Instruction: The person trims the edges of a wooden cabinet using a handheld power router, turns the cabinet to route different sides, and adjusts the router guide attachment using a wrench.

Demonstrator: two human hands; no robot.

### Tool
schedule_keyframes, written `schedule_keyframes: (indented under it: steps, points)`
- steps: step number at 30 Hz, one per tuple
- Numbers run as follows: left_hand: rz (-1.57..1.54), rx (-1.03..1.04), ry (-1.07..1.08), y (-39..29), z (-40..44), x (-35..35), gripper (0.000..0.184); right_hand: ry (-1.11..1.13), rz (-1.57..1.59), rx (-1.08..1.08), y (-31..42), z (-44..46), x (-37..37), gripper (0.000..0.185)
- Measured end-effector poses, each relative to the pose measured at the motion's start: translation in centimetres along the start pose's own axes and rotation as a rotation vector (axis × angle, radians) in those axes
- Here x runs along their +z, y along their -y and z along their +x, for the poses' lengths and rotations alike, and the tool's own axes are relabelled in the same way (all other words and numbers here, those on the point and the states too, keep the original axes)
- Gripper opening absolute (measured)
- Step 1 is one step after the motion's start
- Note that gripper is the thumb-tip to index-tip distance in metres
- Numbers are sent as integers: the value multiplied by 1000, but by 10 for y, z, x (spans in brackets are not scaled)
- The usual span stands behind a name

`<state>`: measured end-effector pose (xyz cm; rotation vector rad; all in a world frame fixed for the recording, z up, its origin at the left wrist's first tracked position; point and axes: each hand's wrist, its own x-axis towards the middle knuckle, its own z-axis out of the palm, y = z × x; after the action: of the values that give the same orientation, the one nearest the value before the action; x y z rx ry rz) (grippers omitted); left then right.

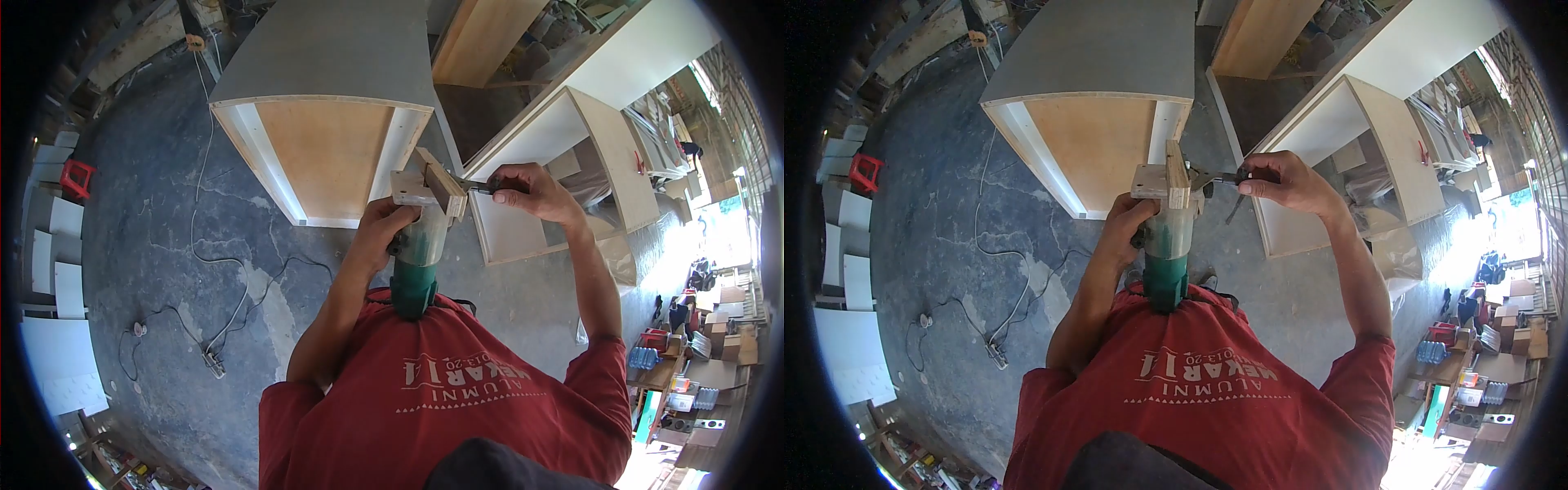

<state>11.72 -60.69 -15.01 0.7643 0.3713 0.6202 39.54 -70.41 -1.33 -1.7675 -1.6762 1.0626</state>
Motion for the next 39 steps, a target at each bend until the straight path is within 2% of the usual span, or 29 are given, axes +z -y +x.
schedule_keyframes:
  steps: [7,28,39]
  points:
    - [-8,-3,2,-1,1,2,25,-22,13,61,5,-3,1,33]
    - [17,4,8,1,3,-2,26,-71,74,32,-2,-1,5,27]
    - [22,12,-14,-4,5,1,25,-80,51,54,-5,3,5,31]
